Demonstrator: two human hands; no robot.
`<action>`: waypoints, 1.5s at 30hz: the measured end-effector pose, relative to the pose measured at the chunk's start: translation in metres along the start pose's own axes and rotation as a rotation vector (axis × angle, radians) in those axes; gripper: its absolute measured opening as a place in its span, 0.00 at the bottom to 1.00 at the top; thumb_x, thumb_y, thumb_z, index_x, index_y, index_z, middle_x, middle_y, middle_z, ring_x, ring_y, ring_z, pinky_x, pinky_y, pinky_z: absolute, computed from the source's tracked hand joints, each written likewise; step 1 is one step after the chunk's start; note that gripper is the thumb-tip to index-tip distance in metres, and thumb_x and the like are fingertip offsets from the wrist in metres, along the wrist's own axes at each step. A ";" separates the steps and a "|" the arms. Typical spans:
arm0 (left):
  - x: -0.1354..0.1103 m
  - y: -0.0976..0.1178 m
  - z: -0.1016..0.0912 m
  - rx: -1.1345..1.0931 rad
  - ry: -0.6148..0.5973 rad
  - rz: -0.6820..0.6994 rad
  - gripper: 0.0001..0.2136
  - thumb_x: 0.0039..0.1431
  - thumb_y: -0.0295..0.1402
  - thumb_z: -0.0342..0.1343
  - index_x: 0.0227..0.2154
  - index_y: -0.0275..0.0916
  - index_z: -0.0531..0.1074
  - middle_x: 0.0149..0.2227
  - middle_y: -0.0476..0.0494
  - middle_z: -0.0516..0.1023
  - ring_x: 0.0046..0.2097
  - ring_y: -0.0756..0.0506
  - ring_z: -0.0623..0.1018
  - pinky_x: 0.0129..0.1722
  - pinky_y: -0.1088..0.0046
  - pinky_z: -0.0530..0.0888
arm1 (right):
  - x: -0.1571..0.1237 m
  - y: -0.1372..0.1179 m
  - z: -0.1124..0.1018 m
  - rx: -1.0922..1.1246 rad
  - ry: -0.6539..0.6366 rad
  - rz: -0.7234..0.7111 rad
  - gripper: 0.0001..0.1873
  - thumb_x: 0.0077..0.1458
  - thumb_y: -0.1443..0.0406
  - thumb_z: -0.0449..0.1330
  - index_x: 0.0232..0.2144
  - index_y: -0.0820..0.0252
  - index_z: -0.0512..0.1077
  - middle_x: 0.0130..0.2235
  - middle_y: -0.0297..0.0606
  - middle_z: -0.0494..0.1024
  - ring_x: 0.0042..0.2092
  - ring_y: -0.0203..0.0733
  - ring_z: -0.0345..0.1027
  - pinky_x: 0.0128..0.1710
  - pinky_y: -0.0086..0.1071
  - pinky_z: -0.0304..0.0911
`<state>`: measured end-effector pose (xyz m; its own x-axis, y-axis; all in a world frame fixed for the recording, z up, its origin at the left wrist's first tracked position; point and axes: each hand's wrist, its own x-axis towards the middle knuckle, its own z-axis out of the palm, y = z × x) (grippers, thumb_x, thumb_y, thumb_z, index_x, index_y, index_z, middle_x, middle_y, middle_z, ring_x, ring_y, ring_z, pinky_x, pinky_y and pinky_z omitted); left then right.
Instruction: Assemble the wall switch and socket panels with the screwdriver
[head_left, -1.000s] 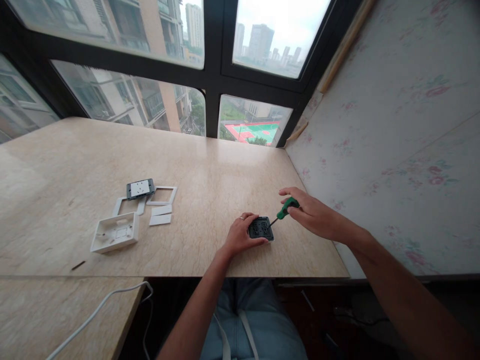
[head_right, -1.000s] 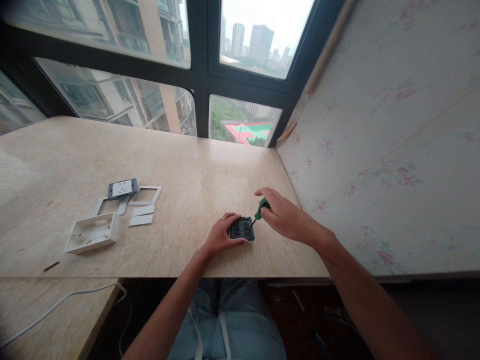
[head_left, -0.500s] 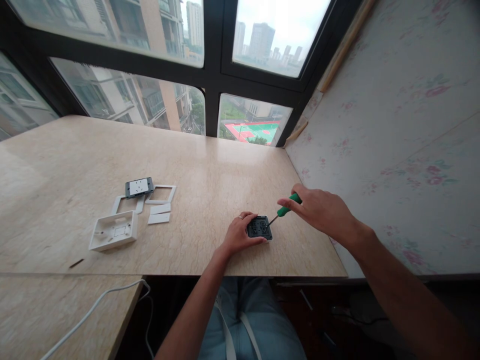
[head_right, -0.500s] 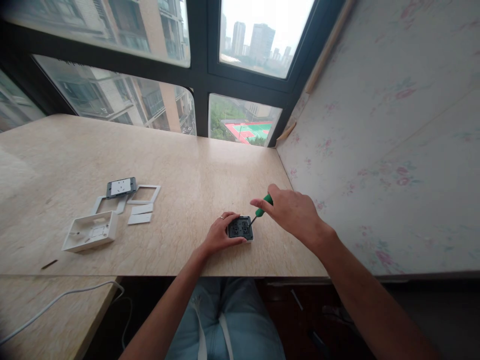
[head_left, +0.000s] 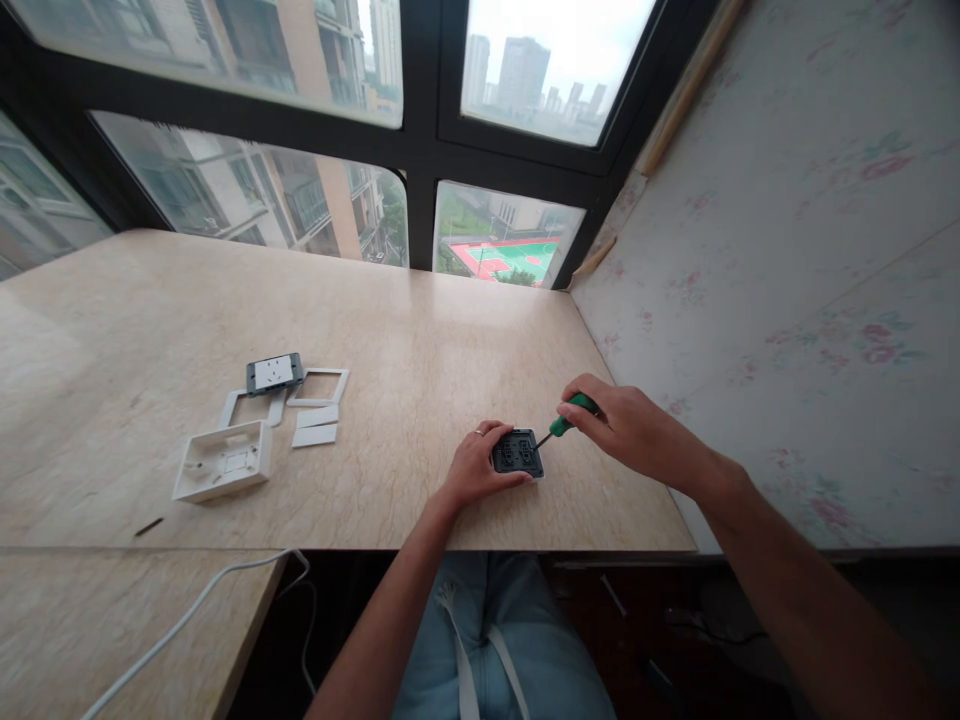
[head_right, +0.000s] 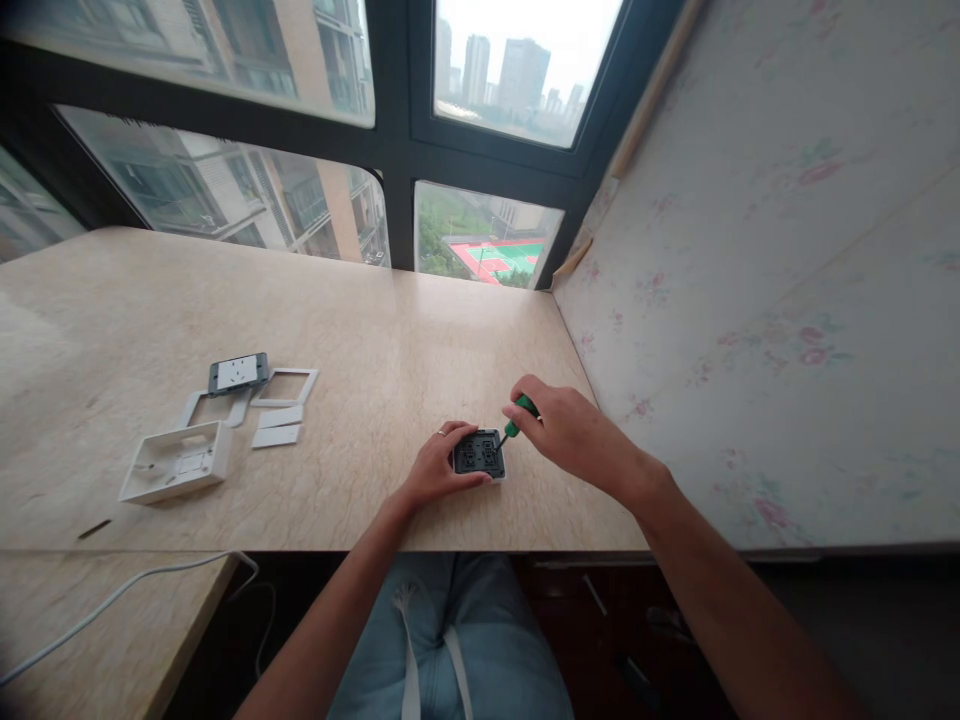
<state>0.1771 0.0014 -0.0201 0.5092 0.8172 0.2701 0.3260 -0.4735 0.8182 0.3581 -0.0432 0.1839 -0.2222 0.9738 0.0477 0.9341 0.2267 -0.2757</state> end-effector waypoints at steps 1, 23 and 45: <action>0.000 0.000 0.000 0.002 0.001 0.001 0.35 0.45 0.48 0.70 0.56 0.43 0.68 0.55 0.38 0.71 0.53 0.36 0.75 0.55 0.55 0.71 | 0.000 -0.002 -0.001 -0.061 0.008 0.025 0.12 0.65 0.57 0.51 0.38 0.58 0.68 0.30 0.38 0.80 0.29 0.42 0.72 0.28 0.32 0.57; -0.001 -0.002 0.002 -0.021 0.026 -0.006 0.41 0.43 0.47 0.71 0.59 0.43 0.63 0.57 0.36 0.71 0.59 0.34 0.72 0.59 0.51 0.67 | -0.010 0.008 0.003 -0.229 0.338 0.057 0.33 0.63 0.40 0.42 0.31 0.58 0.72 0.23 0.39 0.76 0.22 0.41 0.66 0.24 0.32 0.50; -0.001 -0.005 0.004 -0.058 0.034 -0.059 0.50 0.40 0.49 0.72 0.64 0.42 0.56 0.57 0.35 0.72 0.57 0.33 0.73 0.58 0.51 0.68 | 0.012 -0.005 0.027 -0.274 0.255 -0.058 0.28 0.66 0.47 0.45 0.31 0.59 0.73 0.20 0.36 0.73 0.19 0.36 0.60 0.23 0.30 0.43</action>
<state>0.1778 0.0018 -0.0267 0.4626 0.8543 0.2368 0.3072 -0.4051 0.8611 0.3429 -0.0336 0.1596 -0.2323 0.9244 0.3026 0.9699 0.2437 0.0001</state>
